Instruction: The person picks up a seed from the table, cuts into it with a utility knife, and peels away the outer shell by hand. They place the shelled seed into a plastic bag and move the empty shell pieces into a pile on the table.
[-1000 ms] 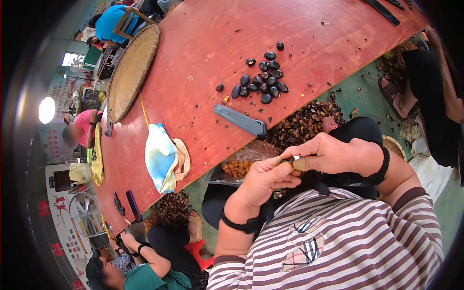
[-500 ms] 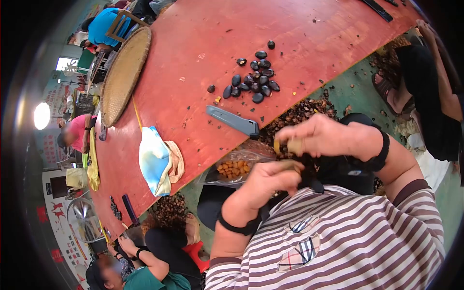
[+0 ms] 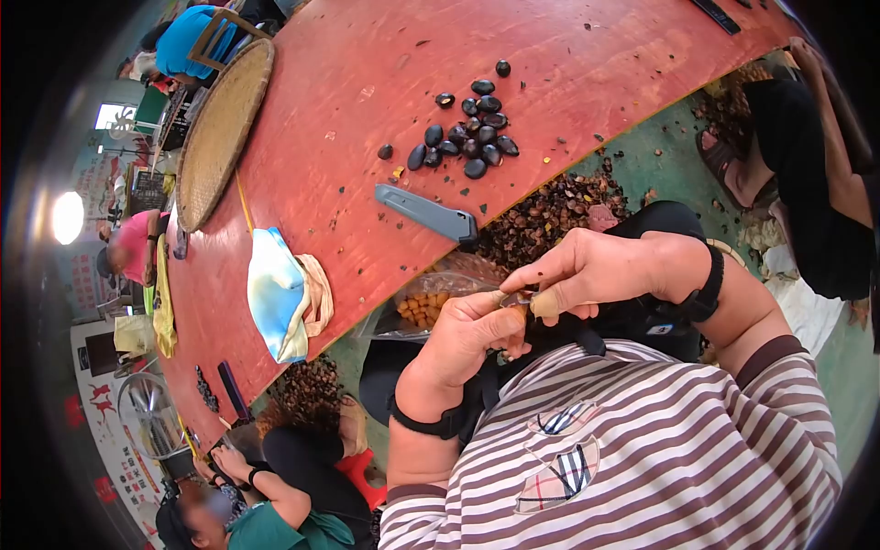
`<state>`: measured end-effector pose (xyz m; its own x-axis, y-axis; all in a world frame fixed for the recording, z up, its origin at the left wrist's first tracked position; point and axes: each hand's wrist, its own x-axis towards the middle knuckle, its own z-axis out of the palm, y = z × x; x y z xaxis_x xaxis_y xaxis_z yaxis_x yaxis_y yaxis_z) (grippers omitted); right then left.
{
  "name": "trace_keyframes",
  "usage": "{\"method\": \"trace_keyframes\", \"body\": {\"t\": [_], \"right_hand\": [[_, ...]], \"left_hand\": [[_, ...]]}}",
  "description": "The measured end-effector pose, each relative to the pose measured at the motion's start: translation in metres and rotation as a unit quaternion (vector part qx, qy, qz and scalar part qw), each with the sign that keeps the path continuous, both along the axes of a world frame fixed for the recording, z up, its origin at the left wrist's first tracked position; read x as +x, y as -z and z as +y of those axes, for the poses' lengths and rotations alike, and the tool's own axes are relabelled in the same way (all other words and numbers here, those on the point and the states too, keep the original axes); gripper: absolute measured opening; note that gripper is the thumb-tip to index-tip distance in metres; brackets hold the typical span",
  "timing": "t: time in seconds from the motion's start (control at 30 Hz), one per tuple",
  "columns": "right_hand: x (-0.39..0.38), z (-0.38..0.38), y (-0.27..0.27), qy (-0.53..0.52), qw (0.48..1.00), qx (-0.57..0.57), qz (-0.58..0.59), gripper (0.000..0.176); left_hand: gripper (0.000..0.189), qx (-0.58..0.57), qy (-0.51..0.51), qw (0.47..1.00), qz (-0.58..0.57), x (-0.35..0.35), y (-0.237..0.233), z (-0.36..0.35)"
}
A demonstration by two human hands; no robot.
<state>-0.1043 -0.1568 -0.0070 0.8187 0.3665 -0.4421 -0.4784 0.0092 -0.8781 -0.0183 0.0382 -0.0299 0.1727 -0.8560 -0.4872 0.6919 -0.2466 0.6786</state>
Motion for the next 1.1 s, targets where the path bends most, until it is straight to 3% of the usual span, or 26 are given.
{"method": "trace_keyframes", "body": {"t": [0.13, 0.3, 0.43, 0.53, 0.73, 0.83, 0.93, 1.1], "right_hand": [[0.005, 0.002, -0.005, -0.051, 0.996, -0.068, -0.002, 0.031], [0.008, 0.001, -0.008, -0.120, 0.990, -0.069, -0.034, 0.031], [0.012, 0.010, -0.008, -0.034, 0.996, -0.077, 0.011, 0.030], [0.014, 0.015, -0.004, -0.017, 0.998, -0.038, 0.043, 0.028], [0.021, 0.022, -0.011, -0.110, 0.990, -0.069, 0.054, 0.027], [0.017, 0.025, -0.001, -0.090, 0.987, -0.061, 0.117, 0.024], [0.017, 0.029, 0.006, -0.097, 0.986, -0.088, 0.107, 0.022], [0.010, 0.037, 0.030, 0.072, 0.994, -0.065, 0.060, 0.021]], "left_hand": [[0.019, 0.066, 0.042, 0.995, -0.058, -0.001, -0.012, -0.002], [0.021, 0.095, 0.113, 0.979, -0.144, 0.000, -0.012, -0.005], [0.025, 0.059, -0.012, 0.997, -0.055, -0.002, 0.006, -0.001], [0.027, 0.061, -0.024, 0.997, -0.030, -0.006, 0.006, 0.004], [0.025, 0.081, 0.033, 0.994, -0.061, -0.004, 0.006, 0.014], [0.024, 0.080, 0.067, 0.993, -0.064, -0.008, 0.010, 0.014], [0.024, 0.096, 0.075, 0.991, -0.053, -0.008, 0.018, 0.014], [0.026, 0.061, -0.080, 0.995, 0.025, -0.010, 0.027, 0.014]]}}
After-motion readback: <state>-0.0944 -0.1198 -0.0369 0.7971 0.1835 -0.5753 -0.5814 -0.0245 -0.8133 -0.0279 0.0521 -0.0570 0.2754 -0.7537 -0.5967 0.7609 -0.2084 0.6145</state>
